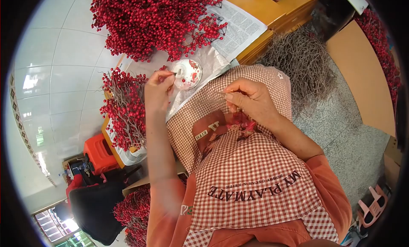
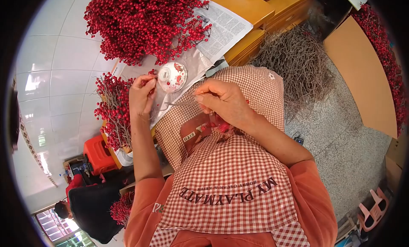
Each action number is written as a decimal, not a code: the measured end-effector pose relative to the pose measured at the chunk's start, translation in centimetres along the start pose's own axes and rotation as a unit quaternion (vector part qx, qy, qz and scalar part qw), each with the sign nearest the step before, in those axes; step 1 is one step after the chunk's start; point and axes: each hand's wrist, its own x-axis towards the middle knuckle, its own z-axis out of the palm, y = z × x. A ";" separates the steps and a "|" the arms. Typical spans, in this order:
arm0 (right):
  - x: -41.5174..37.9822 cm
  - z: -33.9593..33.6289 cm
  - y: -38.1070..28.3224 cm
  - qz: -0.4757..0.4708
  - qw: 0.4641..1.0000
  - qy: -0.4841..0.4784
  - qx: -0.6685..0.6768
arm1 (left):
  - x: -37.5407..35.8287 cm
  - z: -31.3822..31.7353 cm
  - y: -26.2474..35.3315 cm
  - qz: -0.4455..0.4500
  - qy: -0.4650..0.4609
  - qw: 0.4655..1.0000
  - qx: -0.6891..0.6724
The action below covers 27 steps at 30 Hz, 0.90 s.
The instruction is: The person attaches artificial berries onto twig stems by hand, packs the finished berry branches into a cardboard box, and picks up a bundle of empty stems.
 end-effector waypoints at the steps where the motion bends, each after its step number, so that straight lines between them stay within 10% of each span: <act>1: 0.1 0.3 -0.5 0.002 1.000 -0.001 -0.001 | -1.0 0.3 -0.1 -0.030 -0.024 0.981 -0.191; 7: 1.0 1.8 0.0 0.058 0.985 -0.045 -0.158 | -6.5 3.7 -1.1 -0.044 -0.048 0.927 -0.370; 9: 2.0 1.6 1.4 -0.199 0.936 -0.022 -0.289 | -7.1 4.2 -1.2 -0.039 -0.092 0.910 -0.403; 12: 1.2 2.5 0.2 -0.006 0.979 -0.016 -0.201 | -7.9 4.7 -0.7 -0.030 -0.126 0.889 -0.440; 25: 1.6 2.4 1.7 -0.022 0.967 -0.037 -0.252 | -9.1 5.7 -1.8 -0.095 -0.076 0.887 -0.445; 27: 2.1 2.1 2.3 -0.196 0.925 -0.041 -0.324 | -9.2 5.6 -1.8 -0.097 -0.086 0.887 -0.444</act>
